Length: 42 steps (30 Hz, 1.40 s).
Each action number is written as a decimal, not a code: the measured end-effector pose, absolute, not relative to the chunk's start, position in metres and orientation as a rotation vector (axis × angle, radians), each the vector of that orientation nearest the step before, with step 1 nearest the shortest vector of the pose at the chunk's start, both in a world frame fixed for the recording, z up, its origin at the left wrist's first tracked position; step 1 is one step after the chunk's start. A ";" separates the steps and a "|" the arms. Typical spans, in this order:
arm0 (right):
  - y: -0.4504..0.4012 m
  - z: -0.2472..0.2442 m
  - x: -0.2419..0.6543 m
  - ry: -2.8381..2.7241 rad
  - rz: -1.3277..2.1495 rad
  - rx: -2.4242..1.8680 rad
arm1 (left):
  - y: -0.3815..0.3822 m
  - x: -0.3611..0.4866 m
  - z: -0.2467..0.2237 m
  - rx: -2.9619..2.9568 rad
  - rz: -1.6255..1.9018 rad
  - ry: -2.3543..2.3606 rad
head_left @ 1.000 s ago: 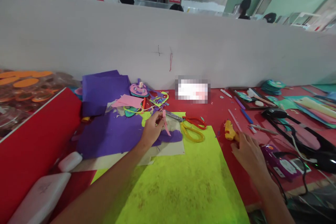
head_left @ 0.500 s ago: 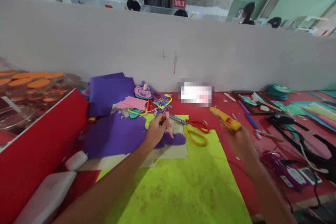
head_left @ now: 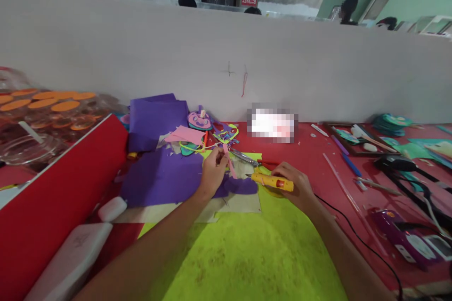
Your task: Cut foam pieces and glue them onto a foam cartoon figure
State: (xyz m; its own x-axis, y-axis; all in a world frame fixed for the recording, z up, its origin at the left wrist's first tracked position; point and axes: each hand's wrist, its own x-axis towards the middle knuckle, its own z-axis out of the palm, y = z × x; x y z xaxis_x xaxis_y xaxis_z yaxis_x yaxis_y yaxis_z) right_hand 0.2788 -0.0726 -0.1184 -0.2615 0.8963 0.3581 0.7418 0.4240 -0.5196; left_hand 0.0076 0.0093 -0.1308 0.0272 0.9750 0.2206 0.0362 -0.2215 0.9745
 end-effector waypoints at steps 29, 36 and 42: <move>-0.073 -0.116 0.264 -2.238 0.191 -1.513 | 0.007 0.010 -0.130 1.415 1.269 1.034; -0.072 -0.115 0.263 -2.249 0.193 -1.504 | 0.008 0.010 -0.130 1.407 1.262 1.022; -0.072 -0.112 0.262 -2.243 0.207 -1.502 | 0.008 0.011 -0.130 1.392 1.258 1.013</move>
